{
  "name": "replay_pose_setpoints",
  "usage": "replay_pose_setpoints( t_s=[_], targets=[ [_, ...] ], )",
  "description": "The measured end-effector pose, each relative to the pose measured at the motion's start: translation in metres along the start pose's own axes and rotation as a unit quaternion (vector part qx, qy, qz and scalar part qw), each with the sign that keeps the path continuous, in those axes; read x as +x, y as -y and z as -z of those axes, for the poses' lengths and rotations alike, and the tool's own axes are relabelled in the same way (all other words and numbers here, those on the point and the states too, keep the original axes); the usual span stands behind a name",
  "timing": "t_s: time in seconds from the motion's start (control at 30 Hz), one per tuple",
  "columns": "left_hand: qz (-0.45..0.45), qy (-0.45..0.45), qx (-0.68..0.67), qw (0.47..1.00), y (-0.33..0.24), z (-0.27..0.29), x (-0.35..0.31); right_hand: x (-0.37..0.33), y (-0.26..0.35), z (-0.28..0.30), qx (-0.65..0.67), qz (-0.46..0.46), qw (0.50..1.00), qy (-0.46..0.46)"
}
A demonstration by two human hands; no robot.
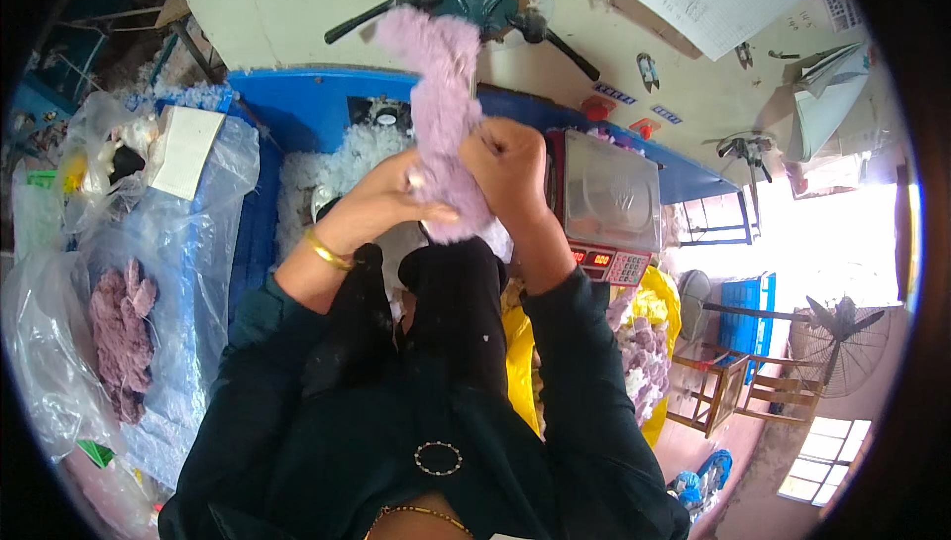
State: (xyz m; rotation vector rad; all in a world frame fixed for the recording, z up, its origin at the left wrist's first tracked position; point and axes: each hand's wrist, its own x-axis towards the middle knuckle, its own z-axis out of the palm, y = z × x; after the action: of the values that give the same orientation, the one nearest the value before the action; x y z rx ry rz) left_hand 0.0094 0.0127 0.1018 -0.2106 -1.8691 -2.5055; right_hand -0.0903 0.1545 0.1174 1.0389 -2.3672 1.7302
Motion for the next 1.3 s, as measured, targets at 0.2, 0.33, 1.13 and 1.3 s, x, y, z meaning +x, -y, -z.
replay_pose_setpoints(
  t_s=[0.2,0.33,1.13,1.3],
  targets=[
    [0.133,-0.022,-0.265,0.955,0.028,0.027,0.016,0.004,-0.029,0.025,0.234,-0.112,0.960,0.105],
    [0.142,-0.039,-0.342,0.928,0.016,-0.015,0.024,0.010,-0.052,0.037,0.330,-0.189,0.917,0.123],
    [-0.044,-0.141,0.039,0.988,0.024,-0.023,0.027,-0.016,-0.021,0.001,0.060,-0.051,0.991,0.111],
    [-0.073,-0.152,0.026,0.985,0.020,-0.027,-0.005,-0.037,-0.006,-0.020,-0.137,0.066,0.988,0.024]
  ],
)
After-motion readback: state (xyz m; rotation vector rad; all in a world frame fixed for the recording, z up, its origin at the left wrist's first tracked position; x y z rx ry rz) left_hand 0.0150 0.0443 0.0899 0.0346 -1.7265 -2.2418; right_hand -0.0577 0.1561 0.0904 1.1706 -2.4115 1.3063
